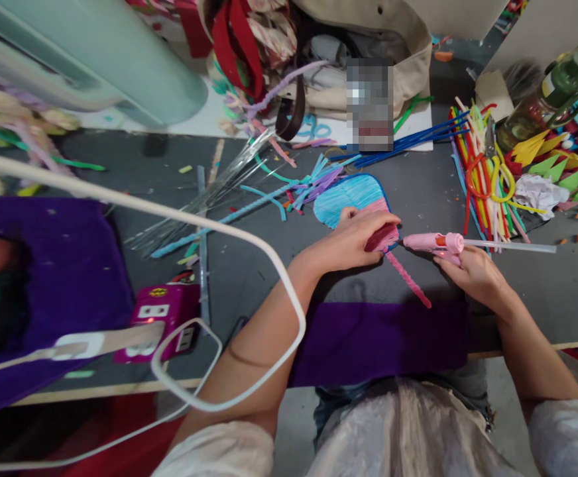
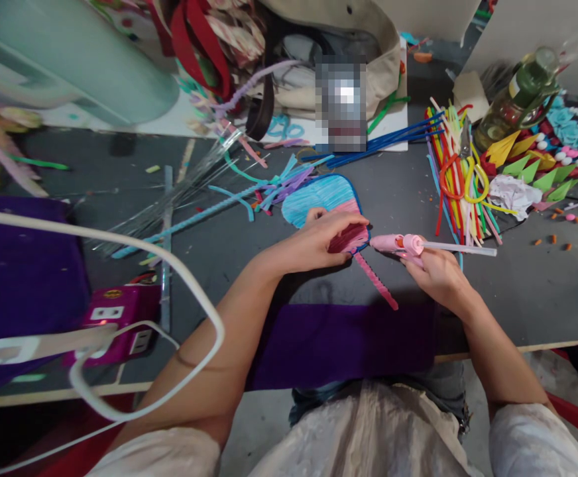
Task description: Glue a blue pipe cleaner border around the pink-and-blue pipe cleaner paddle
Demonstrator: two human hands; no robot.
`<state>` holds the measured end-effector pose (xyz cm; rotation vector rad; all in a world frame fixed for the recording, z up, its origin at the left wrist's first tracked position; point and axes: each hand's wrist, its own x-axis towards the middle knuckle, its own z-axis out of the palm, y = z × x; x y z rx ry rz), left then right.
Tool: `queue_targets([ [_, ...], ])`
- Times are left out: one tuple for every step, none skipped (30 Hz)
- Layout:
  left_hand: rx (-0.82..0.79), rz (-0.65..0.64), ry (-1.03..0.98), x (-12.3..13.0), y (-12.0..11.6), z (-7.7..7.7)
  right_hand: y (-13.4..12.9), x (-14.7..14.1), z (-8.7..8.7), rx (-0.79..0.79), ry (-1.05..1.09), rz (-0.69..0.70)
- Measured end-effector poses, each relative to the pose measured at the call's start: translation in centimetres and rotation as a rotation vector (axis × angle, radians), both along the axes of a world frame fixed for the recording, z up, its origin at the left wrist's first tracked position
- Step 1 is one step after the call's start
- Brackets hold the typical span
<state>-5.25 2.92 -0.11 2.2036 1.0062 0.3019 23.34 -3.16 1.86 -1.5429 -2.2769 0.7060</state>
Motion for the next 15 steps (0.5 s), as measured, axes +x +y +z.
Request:
queue_targets([
  [0.0, -0.001, 0.0, -0.01, -0.01, 0.01, 0.01, 0.01, -0.03, -0.005, 0.0, -0.007],
  [0.001, -0.001, -0.001, -0.01, -0.02, 0.02, 0.01, 0.03, -0.09, -0.009, -0.004, -0.018],
  [0.001, -0.002, -0.002, 0.0, -0.02, 0.04, 0.01, 0.06, -0.19, -0.012, -0.012, -0.03],
  [0.002, -0.003, -0.004, 0.0, -0.03, 0.06, 0.01, 0.1, -0.29, -0.015, -0.022, -0.042],
  [0.003, -0.004, -0.005, 0.0, -0.04, 0.07, 0.02, 0.14, -0.4, -0.016, -0.032, -0.057],
  [0.003, -0.005, -0.007, 0.0, -0.04, 0.07, 0.04, 0.18, -0.5, -0.017, -0.04, -0.069],
  [0.004, -0.007, -0.008, 0.0, -0.03, 0.05, 0.06, 0.21, -0.57, -0.022, -0.045, -0.076],
  [0.006, -0.009, -0.01, -0.01, -0.02, 0.03, 0.08, 0.22, -0.63, -0.025, -0.045, -0.082],
  [0.007, -0.01, -0.011, -0.02, -0.01, 0.0, 0.11, 0.22, -0.65, -0.029, -0.044, -0.082],
  [0.008, -0.011, -0.012, -0.04, 0.0, -0.04, 0.15, 0.2, -0.66, -0.028, -0.041, -0.084],
  [0.008, -0.013, -0.013, -0.06, 0.02, -0.08, 0.18, 0.17, -0.66, -0.024, -0.04, -0.086],
  [0.008, -0.014, -0.013, -0.07, 0.04, -0.11, 0.22, 0.14, -0.65, -0.018, -0.041, -0.087],
  [0.006, -0.016, -0.011, -0.07, 0.05, -0.12, 0.26, 0.1, -0.65, -0.011, -0.042, -0.089],
  [0.005, -0.017, -0.009, -0.07, 0.06, -0.11, 0.29, 0.07, -0.65, -0.004, -0.042, -0.09],
  [0.003, -0.017, -0.006, -0.06, 0.06, -0.09, 0.32, 0.04, -0.66, 0.0, -0.042, -0.09],
])
